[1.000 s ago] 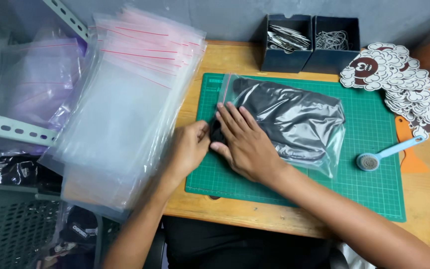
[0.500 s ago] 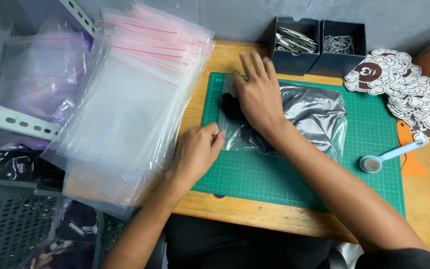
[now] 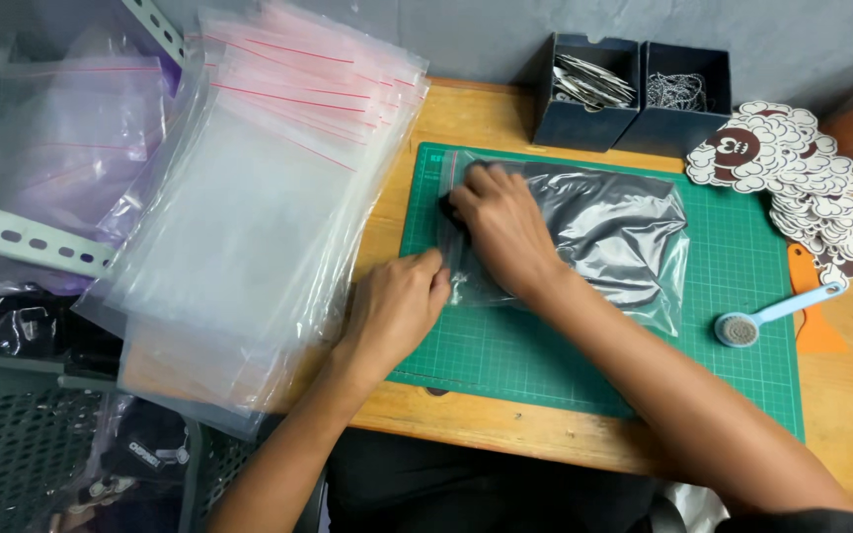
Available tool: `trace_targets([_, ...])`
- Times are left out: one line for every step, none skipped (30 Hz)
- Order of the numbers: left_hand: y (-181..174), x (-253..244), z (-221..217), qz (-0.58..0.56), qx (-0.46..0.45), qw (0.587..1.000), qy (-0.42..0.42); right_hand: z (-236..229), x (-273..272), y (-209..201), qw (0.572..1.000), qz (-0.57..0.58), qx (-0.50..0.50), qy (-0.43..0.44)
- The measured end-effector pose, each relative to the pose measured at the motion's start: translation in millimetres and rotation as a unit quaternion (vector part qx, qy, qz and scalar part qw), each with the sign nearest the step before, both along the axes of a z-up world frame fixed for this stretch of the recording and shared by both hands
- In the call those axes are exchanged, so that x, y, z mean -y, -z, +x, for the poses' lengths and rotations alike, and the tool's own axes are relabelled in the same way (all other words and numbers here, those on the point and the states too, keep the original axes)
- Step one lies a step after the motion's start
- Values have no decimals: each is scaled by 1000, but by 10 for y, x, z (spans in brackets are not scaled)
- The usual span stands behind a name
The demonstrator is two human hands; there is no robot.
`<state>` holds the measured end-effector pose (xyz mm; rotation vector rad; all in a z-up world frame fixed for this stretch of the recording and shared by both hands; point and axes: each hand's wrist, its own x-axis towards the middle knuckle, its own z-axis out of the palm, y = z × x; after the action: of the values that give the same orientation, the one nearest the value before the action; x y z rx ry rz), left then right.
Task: The person folds a small black bag, fastens its strap, attaches a chain with a cartoon bear charm, and places the bag into a clear plastic zip-top bag. They then seal the bag and smooth it flat on the cutting mat.
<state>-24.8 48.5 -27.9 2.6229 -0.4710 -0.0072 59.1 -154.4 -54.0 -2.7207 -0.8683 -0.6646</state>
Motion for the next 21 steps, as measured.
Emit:
trace_targets([6, -4, -1, 2, 1, 1000, 0, 210, 1, 74, 1000, 2, 1, 0])
trace_targets([13, -10, -3, 0, -15, 1000, 2, 420, -1, 150, 999, -5, 21, 24])
trace_targets([18, -17, 2, -2, -30, 1000, 4, 639, -6, 220, 998, -11, 43, 47])
trace_targets([16, -33, 0, 0, -29, 1000, 3, 672, -17, 183, 998, -9, 44, 47])
trace_targets([15, -45, 0, 13, -37, 999, -2, 703, -21, 149, 996, 2, 60, 63])
trace_targets([16, -58, 5, 25, -45, 999, -7, 737, -24, 116, 994, 12, 76, 80])
trace_targets([-140, -24, -26, 26, -45, 999, -4, 538, -31, -90, 994, 13, 76, 83])
trace_targets([-292, 7, -55, 30, 12, 999, -20, 342, -41, -292, 993, 53, 45, 91])
trace_targets([-432, 42, -118, 34, 64, 997, -39, 123, -57, -477, 991, 92, 9, 97])
trace_targets([-460, 169, -62, 34, 61, 997, -39, 70, -48, -447, 991, 92, 6, 97])
trace_targets([-486, 299, -16, -93, 95, 991, -13, 1, -33, -416, 994, 61, 19, 88])
trace_targets([-517, 433, 25, -219, 126, 967, 13, -73, -15, -392, 996, 30, 31, 79])
trace_targets([-357, 514, 106, -220, 128, 967, 16, -83, 33, -260, 996, 30, 35, 82])
trace_targets([-202, 600, 188, -304, 81, 949, 38, -91, 86, -132, 996, 45, 6, 72])
trace_targets([-36, 696, 260, -385, 29, 921, 59, -112, 149, 8, 996, 60, -26, 63])
trace_targets([-9, 714, 252, -386, 29, 920, 62, -123, 287, -20, 996, 59, -25, 66])
trace_targets([23, 718, 242, -304, 30, 950, 62, -135, 410, -39, 997, 41, 15, 61])
trace_targets([59, 719, 236, -219, 31, 973, 62, -145, 530, -54, 997, 22, 54, 56])
trace_targets([75, 728, 215, -218, 27, 974, 62, -165, 722, 12, 997, 23, 51, 58])
trace_targets([90, 733, 193, -177, 36, 982, 62, -187, 909, 78, 996, 27, 49, 74])
trace_targets([90, 746, 209, -138, 50, 987, 62, -173, 1107, 119, 994, 29, 53, 91])
